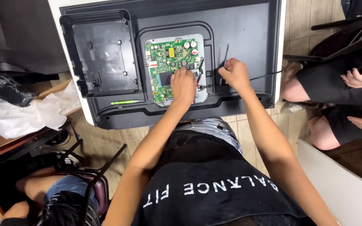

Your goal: The person uses a screwdriver to loosen and remove screws from a circuit board inside an open electronic device. They then disconnect several wires and lift out a long internal component with attached cables.

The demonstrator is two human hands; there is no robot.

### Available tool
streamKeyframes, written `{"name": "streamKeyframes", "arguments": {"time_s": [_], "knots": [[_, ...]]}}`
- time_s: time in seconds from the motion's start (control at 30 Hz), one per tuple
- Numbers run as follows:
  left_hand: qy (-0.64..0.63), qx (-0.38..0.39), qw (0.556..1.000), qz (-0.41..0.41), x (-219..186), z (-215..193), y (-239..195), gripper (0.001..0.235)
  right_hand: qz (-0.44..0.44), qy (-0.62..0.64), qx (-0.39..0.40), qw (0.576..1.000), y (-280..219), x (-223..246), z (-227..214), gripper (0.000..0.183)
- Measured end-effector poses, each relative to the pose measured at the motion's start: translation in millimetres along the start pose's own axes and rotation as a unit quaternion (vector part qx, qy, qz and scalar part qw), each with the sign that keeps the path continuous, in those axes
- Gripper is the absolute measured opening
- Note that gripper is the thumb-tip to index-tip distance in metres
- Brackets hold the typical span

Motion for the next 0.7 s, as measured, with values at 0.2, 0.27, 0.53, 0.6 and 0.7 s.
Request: {"name": "streamKeyframes", "arguments": {"time_s": [0.2,0.27,0.53,0.6,0.7], "knots": [[0.002,0.087,0.992,-0.087,19,48,7,0.01,0.045,0.198,0.01,0.979,1,39,4,0.014],[-0.018,0.115,0.987,-0.111,22,51,7,0.01,0.036,0.187,0.007,0.982,4,34,8,0.017],[-0.037,0.154,0.972,-0.176,12,30,4,0.016,0.048,0.201,-0.022,0.978,5,44,3,0.021],[-0.033,0.142,0.974,-0.175,19,40,4,0.015,0.053,0.212,-0.028,0.975,4,48,0,0.02],[-0.055,0.133,0.975,-0.167,19,36,2,0.011,0.055,0.226,-0.04,0.972,3,52,-2,0.018]]}}
Point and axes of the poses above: each hand's wrist, its own y-axis towards the middle knuckle, its own z-axis out of the palm, x = y × z, the point moved 10 cm from there along y, towards the middle knuckle, and after that the axes turned 9 degrees about -z, right-handed, at the moved point
